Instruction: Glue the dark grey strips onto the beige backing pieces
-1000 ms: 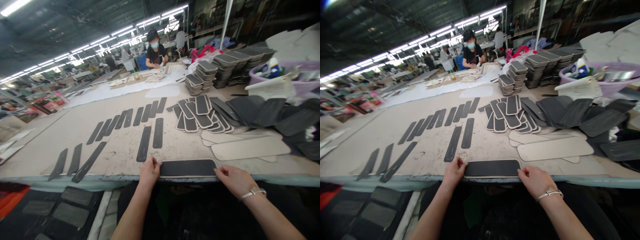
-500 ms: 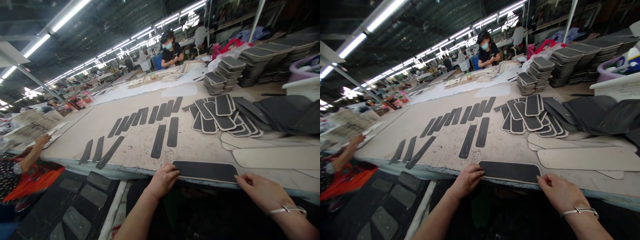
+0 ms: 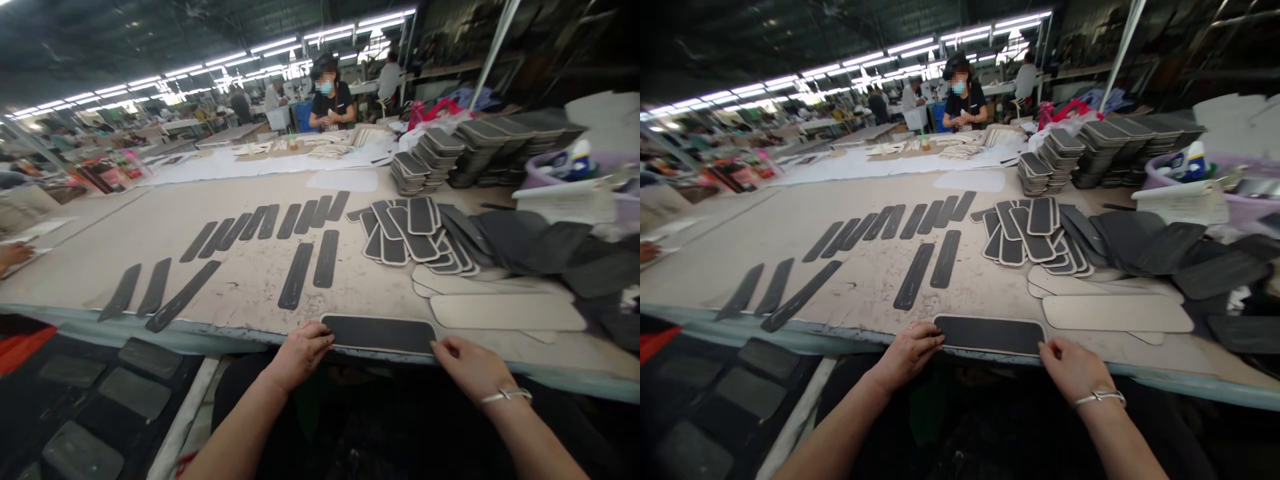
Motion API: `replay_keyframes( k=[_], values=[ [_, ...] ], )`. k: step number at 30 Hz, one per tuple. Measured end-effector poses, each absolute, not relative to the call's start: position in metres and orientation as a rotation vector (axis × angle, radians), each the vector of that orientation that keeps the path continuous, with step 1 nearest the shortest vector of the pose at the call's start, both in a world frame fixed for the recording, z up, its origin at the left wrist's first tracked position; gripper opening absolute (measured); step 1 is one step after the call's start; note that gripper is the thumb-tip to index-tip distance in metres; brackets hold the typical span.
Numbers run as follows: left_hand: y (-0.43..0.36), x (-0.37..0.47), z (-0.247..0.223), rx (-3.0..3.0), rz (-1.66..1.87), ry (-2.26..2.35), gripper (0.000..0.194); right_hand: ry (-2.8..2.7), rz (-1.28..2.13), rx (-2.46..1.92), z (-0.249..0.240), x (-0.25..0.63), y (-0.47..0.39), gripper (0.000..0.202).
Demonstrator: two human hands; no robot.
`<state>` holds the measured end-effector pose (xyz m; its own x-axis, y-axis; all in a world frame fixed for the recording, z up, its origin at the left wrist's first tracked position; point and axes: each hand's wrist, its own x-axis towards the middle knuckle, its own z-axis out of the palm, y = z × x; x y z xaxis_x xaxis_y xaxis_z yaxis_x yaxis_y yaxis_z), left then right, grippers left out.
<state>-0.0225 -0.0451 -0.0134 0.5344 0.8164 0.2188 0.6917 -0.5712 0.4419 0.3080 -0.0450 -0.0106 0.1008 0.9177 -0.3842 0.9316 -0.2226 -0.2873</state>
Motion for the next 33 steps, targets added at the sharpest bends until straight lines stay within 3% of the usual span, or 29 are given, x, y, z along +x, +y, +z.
replay_keyframes(
  k=[7,12,16,20,27,33],
  values=[
    [-0.044,-0.023,-0.015,2.504,0.611,1.256,0.025,1.914,-0.757,2.339,-0.005,0.315,-0.046,0.042],
    [-0.046,-0.022,-0.015,2.536,0.592,1.280,0.025,2.237,-0.345,2.489,0.006,0.286,-0.062,0.040],
    [-0.046,-0.022,-0.016,2.546,0.530,1.314,0.025,2.943,-0.265,1.838,-0.002,0.216,-0.073,0.053],
    [-0.046,-0.021,-0.017,2.559,0.504,1.346,0.026,3.051,-0.356,1.493,-0.023,0.180,-0.068,0.072],
    [-0.048,-0.017,-0.014,2.409,0.542,1.444,0.023,2.739,-0.121,1.785,-0.043,0.270,-0.049,0.064],
    [-0.043,-0.024,-0.011,1.997,0.788,1.541,0.026,2.638,0.094,1.895,-0.058,0.300,-0.049,0.067]
  ],
)
